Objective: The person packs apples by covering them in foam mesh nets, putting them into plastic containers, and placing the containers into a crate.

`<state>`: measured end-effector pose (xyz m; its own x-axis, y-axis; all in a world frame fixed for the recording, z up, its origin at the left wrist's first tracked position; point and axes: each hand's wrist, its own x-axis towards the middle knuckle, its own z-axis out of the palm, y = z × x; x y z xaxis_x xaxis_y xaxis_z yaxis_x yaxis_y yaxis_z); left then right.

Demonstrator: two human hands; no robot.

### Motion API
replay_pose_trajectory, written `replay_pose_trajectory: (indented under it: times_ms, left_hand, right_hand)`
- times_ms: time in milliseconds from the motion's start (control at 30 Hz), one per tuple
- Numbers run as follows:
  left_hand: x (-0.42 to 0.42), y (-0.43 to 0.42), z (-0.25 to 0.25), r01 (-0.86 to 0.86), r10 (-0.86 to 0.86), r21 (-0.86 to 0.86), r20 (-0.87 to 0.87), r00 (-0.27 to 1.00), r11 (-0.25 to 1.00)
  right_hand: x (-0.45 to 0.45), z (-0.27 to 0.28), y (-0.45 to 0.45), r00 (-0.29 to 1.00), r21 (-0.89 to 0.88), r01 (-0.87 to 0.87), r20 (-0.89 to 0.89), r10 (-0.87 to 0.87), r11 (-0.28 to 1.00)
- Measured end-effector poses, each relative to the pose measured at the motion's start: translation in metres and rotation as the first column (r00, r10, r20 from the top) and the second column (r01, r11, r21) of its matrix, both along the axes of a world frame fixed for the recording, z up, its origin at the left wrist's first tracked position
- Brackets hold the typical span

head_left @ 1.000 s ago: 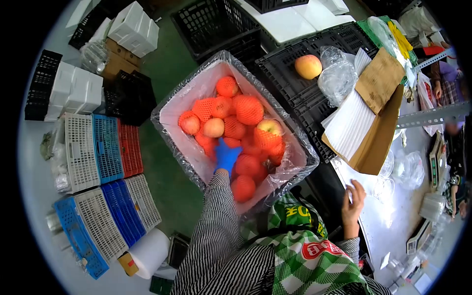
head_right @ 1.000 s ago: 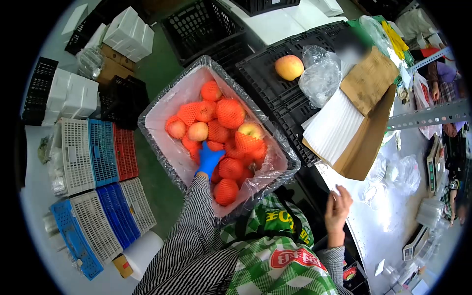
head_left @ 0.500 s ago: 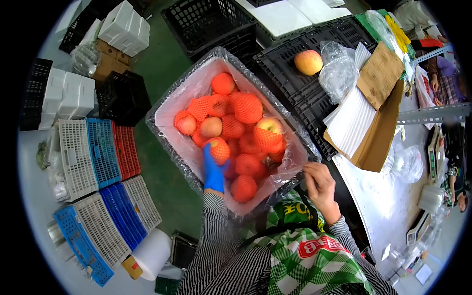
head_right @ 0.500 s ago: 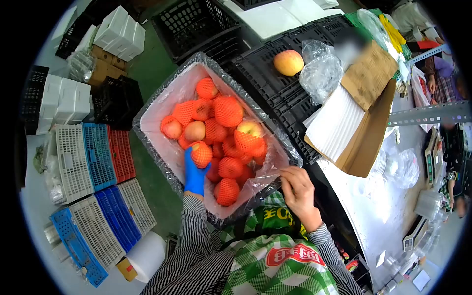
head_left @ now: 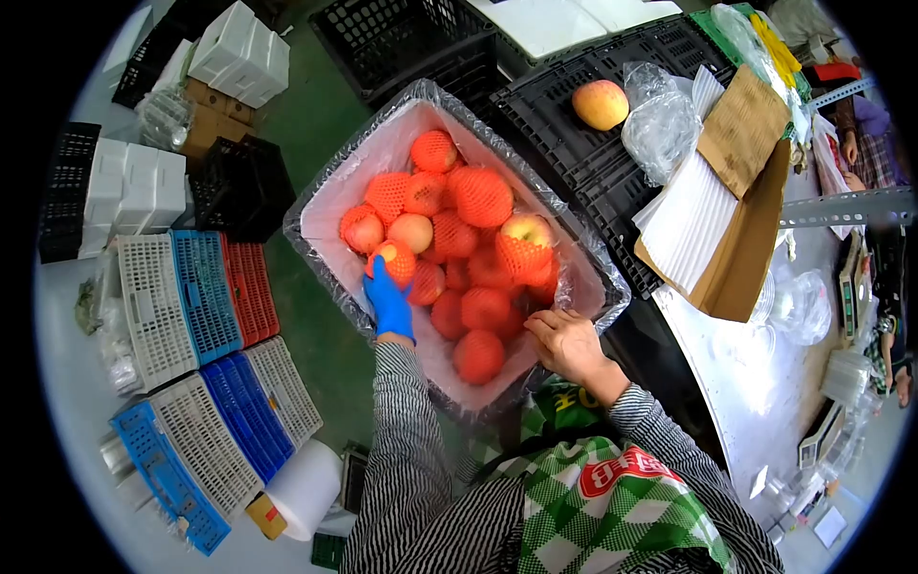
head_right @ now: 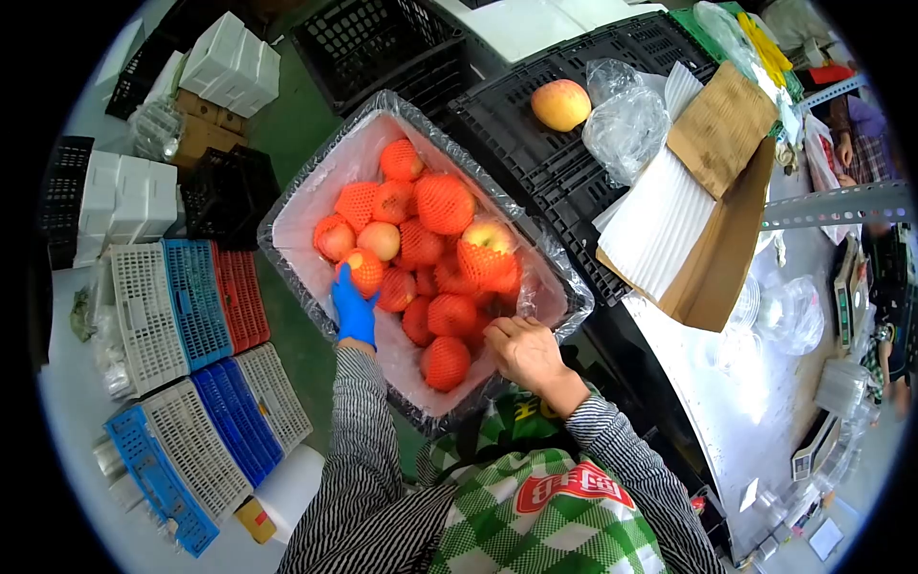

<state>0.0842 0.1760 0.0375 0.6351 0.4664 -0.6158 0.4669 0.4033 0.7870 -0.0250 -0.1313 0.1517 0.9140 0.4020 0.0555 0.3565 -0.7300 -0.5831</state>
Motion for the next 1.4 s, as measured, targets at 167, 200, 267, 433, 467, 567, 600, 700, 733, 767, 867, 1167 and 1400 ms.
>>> replay_pose_trajectory:
  times_ms: [167,200,267,433,467,567,600,700,733,767,867,1167,1400]
  left_hand:
    - [-0.021,-0.023,-0.020,0.044,0.016,0.507,-0.113,0.993,0.861]
    - [-0.027,-0.027,-0.027,0.060,0.011,0.540,-0.129,0.992,0.840]
    - [-0.045,-0.035,-0.051,0.075,-0.011,0.546,-0.120,0.993,0.835]
    - [-0.097,-0.061,-0.063,0.428,-0.387,0.373,-0.182,0.904,0.823]
    - [-0.103,-0.068,-0.062,0.526,-0.468,0.434,-0.242,0.850,0.731]
    - [-0.104,-0.100,-0.046,0.679,-0.642,0.585,-0.321,0.696,0.444]
    - [-0.101,-0.108,-0.038,0.695,-0.687,0.629,-0.334,0.646,0.348]
    - [-0.082,-0.120,0.011,0.841,-0.682,0.518,-0.560,0.470,0.155]
    - [-0.079,-0.121,0.018,0.844,-0.676,0.523,-0.580,0.455,0.118]
    - [-0.076,-0.124,0.023,0.845,-0.669,0.528,-0.599,0.440,0.083]
    - [-0.067,-0.135,0.028,0.875,-0.599,0.485,-0.702,0.384,-0.007]
    - [-0.069,-0.098,0.024,0.572,-0.527,0.179,-0.243,0.814,0.801]
    - [-0.072,-0.069,0.036,0.222,-0.261,-0.510,-0.005,0.965,0.831]
  right_hand:
    - [-0.001,-0.004,0.003,0.996,0.025,0.063,0.054,-0.064,0.998]
    - [-0.001,-0.004,0.003,0.996,0.030,0.073,0.056,-0.075,0.997]
    - [-0.001,-0.004,0.002,0.995,0.025,0.083,0.056,-0.085,0.996]
    - [0.000,-0.001,0.004,0.990,0.036,0.105,0.089,-0.107,0.994]
    - [0.000,-0.001,0.004,0.989,0.044,0.112,0.096,-0.116,0.993]
    - [0.000,-0.003,0.006,0.983,0.064,0.138,0.113,-0.145,0.988]
    - [0.000,-0.004,0.006,0.981,0.067,0.144,0.118,-0.151,0.987]
    - [0.001,-0.005,0.007,0.975,0.077,0.165,0.139,-0.174,0.983]
    - [0.001,-0.005,0.008,0.972,0.081,0.173,0.148,-0.184,0.982]
    - [0.001,-0.005,0.008,0.972,0.078,0.177,0.144,-0.187,0.981]
    - [0.002,-0.003,0.009,0.971,0.077,0.188,0.137,-0.197,0.979]
    - [0.000,-0.006,0.006,0.966,0.109,0.195,0.153,-0.210,0.975]
    - [0.007,0.020,0.002,0.985,0.102,0.164,0.038,-0.168,0.981]
